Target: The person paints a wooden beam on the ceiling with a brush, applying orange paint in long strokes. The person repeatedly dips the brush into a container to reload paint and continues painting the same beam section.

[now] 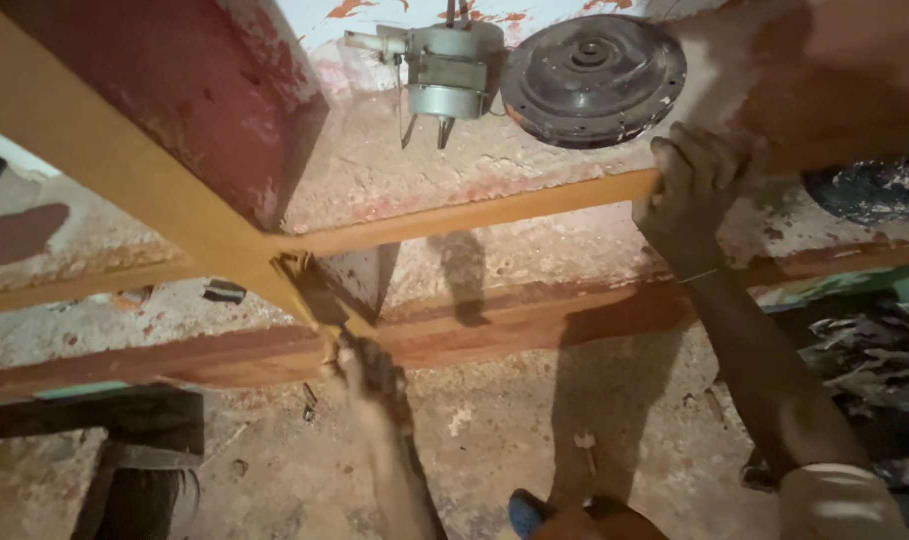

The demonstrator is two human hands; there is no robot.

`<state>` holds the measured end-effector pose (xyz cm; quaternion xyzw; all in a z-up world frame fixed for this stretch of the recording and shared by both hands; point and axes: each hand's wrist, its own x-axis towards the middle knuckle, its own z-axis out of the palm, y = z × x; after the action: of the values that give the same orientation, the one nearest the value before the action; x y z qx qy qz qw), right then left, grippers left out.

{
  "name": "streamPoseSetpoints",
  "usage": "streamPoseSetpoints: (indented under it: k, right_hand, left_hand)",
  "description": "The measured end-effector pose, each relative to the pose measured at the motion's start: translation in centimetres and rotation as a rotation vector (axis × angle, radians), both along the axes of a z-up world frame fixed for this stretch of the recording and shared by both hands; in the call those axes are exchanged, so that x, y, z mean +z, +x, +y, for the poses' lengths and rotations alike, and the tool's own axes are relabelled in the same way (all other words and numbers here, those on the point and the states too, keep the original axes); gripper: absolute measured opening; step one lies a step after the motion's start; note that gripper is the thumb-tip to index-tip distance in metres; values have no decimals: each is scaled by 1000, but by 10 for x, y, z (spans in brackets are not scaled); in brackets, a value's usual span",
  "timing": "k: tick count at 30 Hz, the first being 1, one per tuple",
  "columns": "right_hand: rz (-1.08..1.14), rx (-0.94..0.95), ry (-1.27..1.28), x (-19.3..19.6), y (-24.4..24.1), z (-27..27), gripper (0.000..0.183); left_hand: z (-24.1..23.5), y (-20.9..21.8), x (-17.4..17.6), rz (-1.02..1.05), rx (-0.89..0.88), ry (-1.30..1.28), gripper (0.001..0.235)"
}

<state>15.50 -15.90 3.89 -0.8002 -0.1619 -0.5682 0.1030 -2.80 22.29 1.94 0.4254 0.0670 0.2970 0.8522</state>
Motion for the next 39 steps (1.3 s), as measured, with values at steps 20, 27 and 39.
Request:
streamPoseSetpoints:
  k: [20, 27, 39]
  right_hand:
    - [103, 52, 8, 15, -21, 4, 41]
    - [130, 75, 9, 13, -20, 2, 37]
    - [74, 156, 124, 6, -5, 6, 40]
  left_hand:
    - [-155, 3, 9, 290, -560, 210, 31]
    - [-68, -14, 31, 188, -94, 41, 26]
    - [36, -12, 18, 128, 100, 31, 25]
